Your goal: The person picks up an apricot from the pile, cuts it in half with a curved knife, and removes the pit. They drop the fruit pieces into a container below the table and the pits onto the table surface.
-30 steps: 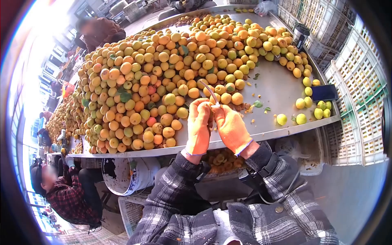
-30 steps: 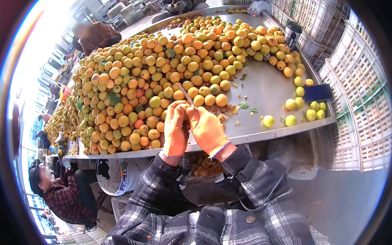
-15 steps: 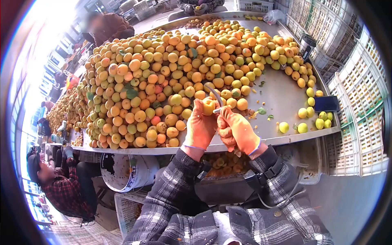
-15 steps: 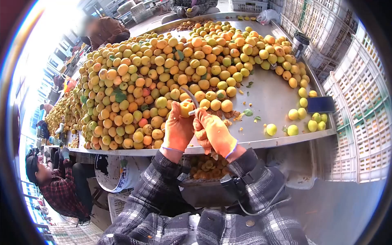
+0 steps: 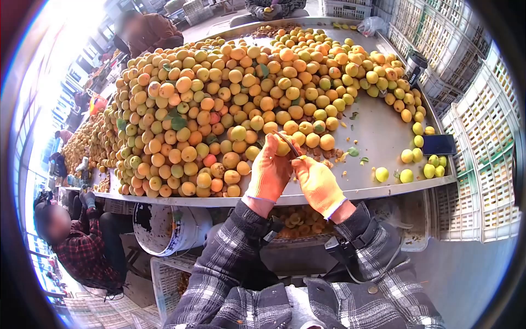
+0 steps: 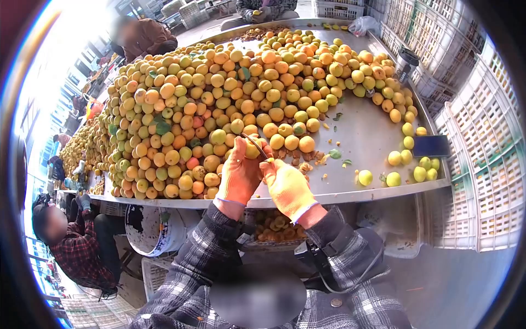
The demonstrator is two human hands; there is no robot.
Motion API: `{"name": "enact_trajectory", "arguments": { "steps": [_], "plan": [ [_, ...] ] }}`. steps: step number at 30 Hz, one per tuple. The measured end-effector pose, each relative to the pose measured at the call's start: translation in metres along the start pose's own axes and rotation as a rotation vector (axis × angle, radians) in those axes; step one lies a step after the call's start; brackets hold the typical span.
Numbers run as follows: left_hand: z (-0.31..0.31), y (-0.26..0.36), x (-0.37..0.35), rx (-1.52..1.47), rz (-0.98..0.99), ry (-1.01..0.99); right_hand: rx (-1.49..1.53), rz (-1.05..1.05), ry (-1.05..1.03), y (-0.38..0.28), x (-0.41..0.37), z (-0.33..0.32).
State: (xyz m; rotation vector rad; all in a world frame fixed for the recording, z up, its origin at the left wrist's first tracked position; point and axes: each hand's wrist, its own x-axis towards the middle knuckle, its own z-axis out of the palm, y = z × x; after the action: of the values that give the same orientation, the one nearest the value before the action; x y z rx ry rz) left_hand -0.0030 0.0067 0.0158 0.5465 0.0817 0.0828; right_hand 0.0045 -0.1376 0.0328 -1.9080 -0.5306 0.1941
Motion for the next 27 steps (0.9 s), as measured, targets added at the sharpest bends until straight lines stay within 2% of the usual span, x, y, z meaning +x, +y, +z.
{"name": "enact_trajectory", "arguments": {
  "steps": [3, 5, 6, 9, 10, 12, 13, 14, 16, 20, 22, 24, 25, 27],
  "plan": [
    [0.001, 0.003, 0.000, 0.069, -0.006, -0.025, -0.084, 0.029, -0.022, -0.004, 0.000, -0.003],
    [-0.008, 0.004, 0.004, 0.339, 0.062, -0.110, -0.100, 0.037, -0.042, -0.004, 0.001, -0.007],
    [-0.005, 0.008, 0.002, 0.341, 0.056, -0.113, -0.116, 0.045, -0.062, -0.004, 0.002, -0.009],
    [0.011, 0.019, -0.002, 0.809, -0.026, -0.065, -0.114, 0.092, -0.108, -0.002, 0.002, -0.015],
    [0.011, 0.016, -0.001, 0.810, -0.028, -0.066, -0.113, 0.093, -0.107, 0.000, 0.002, -0.014],
    [0.014, 0.004, 0.004, 0.255, -0.014, -0.040, -0.122, -0.004, -0.042, 0.010, 0.005, -0.013],
    [0.015, 0.002, 0.002, 0.103, -0.074, -0.050, -0.122, -0.006, -0.038, 0.010, 0.005, -0.011],
    [0.012, 0.003, 0.001, 0.105, -0.075, -0.054, -0.151, -0.018, 0.030, 0.009, 0.005, -0.009],
    [0.001, 0.005, 0.001, -0.143, -0.317, -0.246, -0.186, -0.034, 0.093, 0.013, 0.007, -0.008],
    [-0.001, -0.004, 0.005, 0.012, -0.219, -0.131, -0.263, -0.061, 0.091, 0.015, 0.007, -0.007],
    [-0.003, 0.002, 0.003, 0.042, -0.196, -0.159, -0.276, -0.041, 0.058, 0.010, 0.004, -0.009],
    [0.004, 0.007, 0.001, 0.386, -0.048, -0.081, -0.323, 0.016, 0.011, 0.007, 0.005, -0.012],
    [0.020, 0.013, -0.004, 0.478, -0.031, -0.015, -0.323, 0.016, 0.009, 0.007, 0.005, -0.012],
    [0.018, 0.010, -0.003, 0.510, 0.018, -0.021, -0.316, 0.058, -0.008, 0.008, 0.005, -0.013]
  ]
}}
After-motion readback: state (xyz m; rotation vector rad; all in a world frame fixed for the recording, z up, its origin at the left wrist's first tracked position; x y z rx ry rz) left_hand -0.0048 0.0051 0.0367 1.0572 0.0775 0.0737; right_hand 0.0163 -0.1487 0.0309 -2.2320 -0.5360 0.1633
